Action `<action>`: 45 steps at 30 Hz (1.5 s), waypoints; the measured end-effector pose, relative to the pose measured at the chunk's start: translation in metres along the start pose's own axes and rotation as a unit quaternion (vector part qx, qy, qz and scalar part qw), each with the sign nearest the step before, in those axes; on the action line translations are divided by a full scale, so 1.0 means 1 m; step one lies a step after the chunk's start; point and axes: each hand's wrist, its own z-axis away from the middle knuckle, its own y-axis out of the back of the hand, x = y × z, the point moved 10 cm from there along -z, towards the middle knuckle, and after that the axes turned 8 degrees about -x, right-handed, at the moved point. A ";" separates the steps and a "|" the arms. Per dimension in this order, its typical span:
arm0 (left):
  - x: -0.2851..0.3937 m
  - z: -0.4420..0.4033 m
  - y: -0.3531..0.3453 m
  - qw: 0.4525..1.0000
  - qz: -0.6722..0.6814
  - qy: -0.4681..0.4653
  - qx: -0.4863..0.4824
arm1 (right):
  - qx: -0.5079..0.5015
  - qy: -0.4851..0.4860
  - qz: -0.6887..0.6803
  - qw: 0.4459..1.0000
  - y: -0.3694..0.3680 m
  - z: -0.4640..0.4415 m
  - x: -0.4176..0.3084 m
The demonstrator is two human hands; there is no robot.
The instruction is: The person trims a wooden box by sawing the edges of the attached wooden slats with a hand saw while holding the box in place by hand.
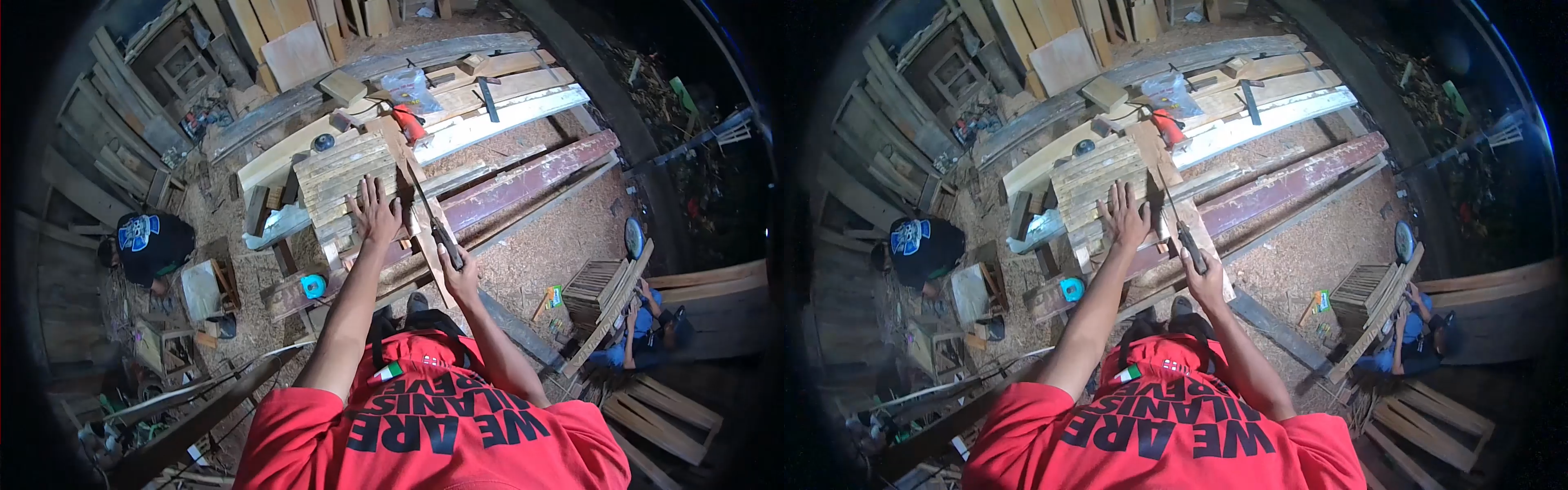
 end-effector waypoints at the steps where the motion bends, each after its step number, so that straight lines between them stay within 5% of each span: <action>1: 0.001 -0.002 0.005 1.000 0.006 0.011 -0.021 | -0.010 0.000 -0.001 1.000 -0.001 -0.002 0.003; 6: -0.002 -0.028 0.003 0.992 0.064 0.080 -0.072 | -0.054 -0.018 -0.041 0.998 -0.001 -0.016 -0.007; 10: 0.012 -0.029 0.010 0.997 -0.024 0.026 0.068 | -0.091 -0.015 -0.075 0.993 -0.016 -0.041 0.019; 11: 0.008 -0.032 -0.002 0.999 -0.028 0.045 0.009 | -0.089 -0.026 -0.101 0.991 -0.017 -0.040 0.027; 32: 0.010 -0.027 0.004 0.996 -0.038 0.056 0.057 | -0.075 -0.049 -0.094 0.992 0.010 0.004 0.028; 37: 0.003 -0.028 -0.004 0.996 -0.041 0.054 0.048 | -0.091 0.014 -0.081 0.993 -0.032 -0.050 0.008; 40: 0.009 -0.028 0.005 0.997 -0.027 0.056 0.043 | -0.065 0.077 -0.053 0.993 0.003 0.012 0.006; 45: 0.010 -0.027 0.003 0.996 -0.024 0.053 0.060 | -0.082 -0.012 -0.056 0.995 -0.005 -0.005 0.032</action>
